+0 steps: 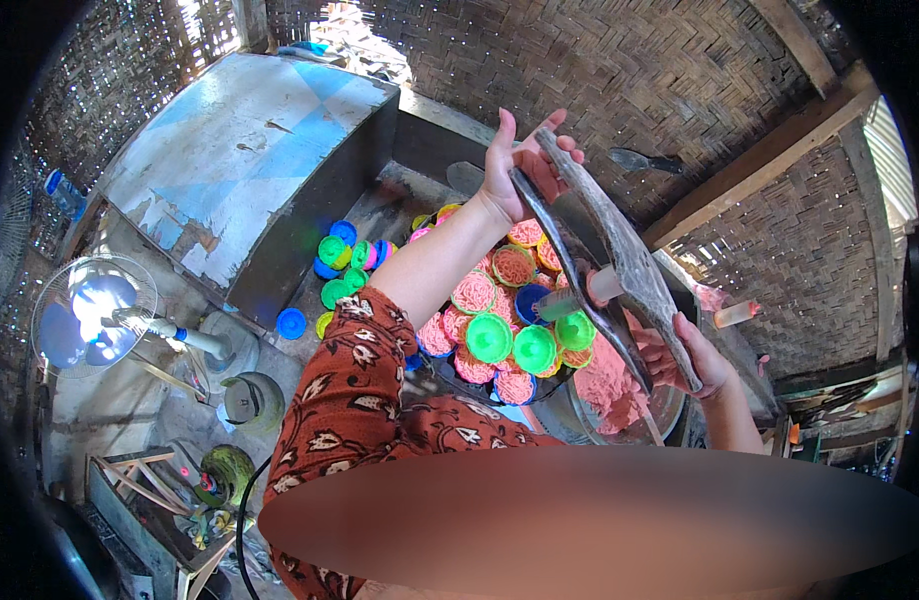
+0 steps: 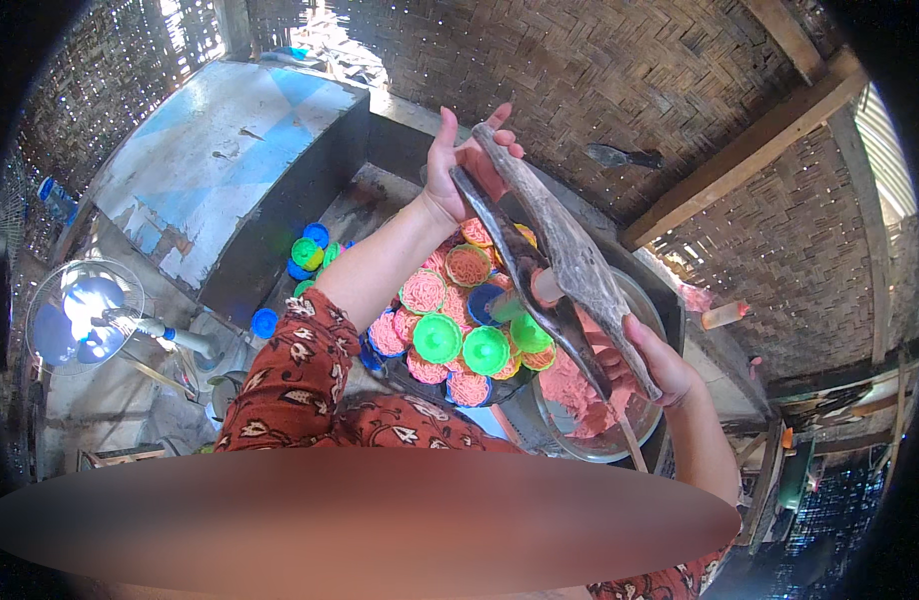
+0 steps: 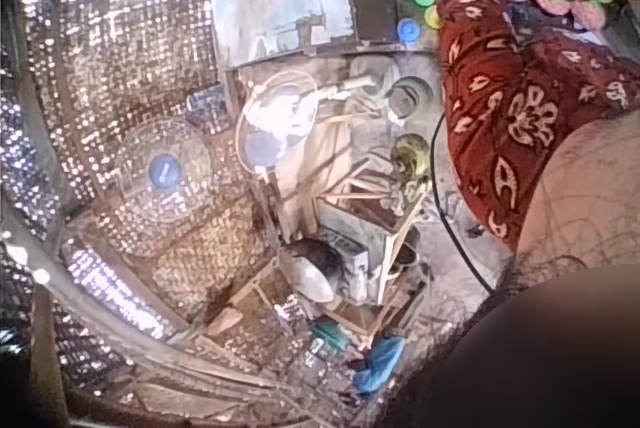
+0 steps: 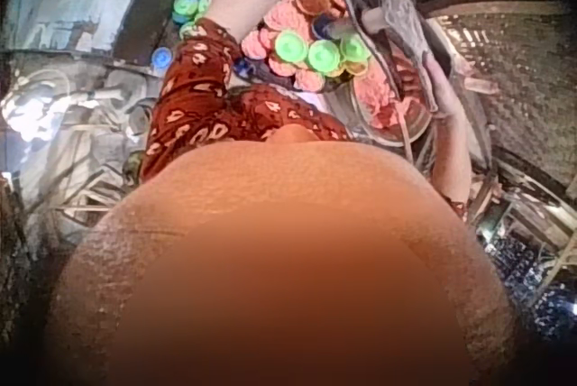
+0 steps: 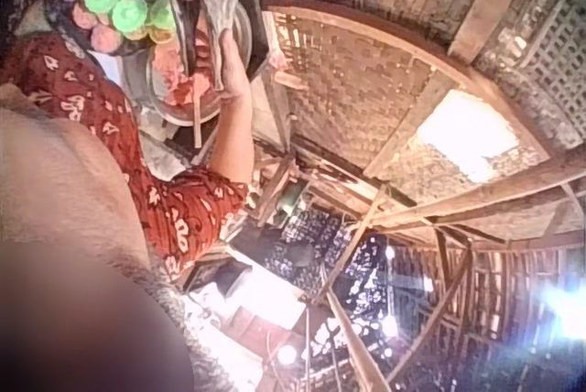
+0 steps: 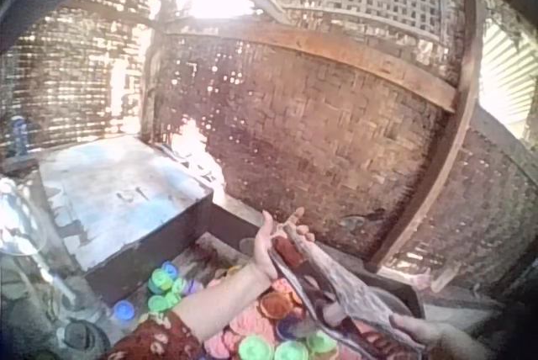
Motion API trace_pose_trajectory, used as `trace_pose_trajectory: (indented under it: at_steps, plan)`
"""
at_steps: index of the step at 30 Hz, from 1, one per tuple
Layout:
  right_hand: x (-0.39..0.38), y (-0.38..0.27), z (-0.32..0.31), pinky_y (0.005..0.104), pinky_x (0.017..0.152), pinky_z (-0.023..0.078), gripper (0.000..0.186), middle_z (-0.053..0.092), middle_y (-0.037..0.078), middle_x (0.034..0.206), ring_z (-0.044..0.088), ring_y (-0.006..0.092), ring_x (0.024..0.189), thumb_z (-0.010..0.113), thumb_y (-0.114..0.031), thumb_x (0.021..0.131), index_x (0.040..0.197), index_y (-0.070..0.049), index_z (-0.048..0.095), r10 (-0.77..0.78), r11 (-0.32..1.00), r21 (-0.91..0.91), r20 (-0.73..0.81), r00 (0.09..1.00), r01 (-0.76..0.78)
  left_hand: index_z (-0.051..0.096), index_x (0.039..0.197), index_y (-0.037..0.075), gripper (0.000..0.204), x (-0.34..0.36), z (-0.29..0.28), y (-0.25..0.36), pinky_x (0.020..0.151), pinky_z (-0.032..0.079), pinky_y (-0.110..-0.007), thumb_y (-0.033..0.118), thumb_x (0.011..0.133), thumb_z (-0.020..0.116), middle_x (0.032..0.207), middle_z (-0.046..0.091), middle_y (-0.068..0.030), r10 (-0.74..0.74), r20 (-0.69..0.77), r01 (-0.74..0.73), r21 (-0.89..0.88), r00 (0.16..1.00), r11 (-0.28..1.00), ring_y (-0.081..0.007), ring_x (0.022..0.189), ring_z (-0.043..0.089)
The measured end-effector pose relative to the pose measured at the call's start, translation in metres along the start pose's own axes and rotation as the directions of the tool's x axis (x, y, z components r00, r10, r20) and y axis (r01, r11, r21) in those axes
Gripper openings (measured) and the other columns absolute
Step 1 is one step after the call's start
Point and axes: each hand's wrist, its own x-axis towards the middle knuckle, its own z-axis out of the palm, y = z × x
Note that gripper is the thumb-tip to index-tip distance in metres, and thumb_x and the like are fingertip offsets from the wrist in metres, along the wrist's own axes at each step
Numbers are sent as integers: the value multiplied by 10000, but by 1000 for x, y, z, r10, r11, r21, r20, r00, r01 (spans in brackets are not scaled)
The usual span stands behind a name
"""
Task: The person scoops pink dough from a large bowl and uses a wooden mold to press the dough into small colorful plastic cups arranged on a tray. The person repeatedly fills the mold, presses the dough, and places the filled cups on the tray.
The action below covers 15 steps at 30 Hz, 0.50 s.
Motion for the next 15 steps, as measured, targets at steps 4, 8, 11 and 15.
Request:
trace_pose_trajectory:
  at_steps: [4,8,11,15]
  plan:
    - [-1,-4,6,384,760,471,798,571,214,1013,594,285,864,323,-649,806,1186,44,432,-9,996,-85,-71,997,3,464,1148,104,628,-9,-6,2,819,436,-379,611,777,455,852,568,-34,32,-40,-32,2,999,999,-227,889,543]
    - [11,-8,22,358,731,482,740,585,202,978,598,261,849,364,-625,811,1177,13,443,-39,997,-72,-75,996,33,507,1084,102,598,-16,-6,13,790,453,-372,604,759,493,822,553,-29,54,-94,-51,38,994,998,-227,865,543]
    - [16,-14,32,272,684,445,630,549,102,1002,536,155,806,408,-571,832,1218,-74,428,-45,996,-80,-163,986,33,519,1056,100,600,-15,-7,23,765,468,-369,611,743,508,812,549,-27,65,-117,-58,62,991,996,-223,848,551]
    - [20,-23,36,245,655,401,608,538,53,958,478,121,764,412,-562,838,1196,-73,459,-83,986,-162,-205,975,50,524,1004,114,588,-6,-11,26,665,487,-350,635,731,500,791,539,2,82,-136,-69,102,987,992,-206,834,551]
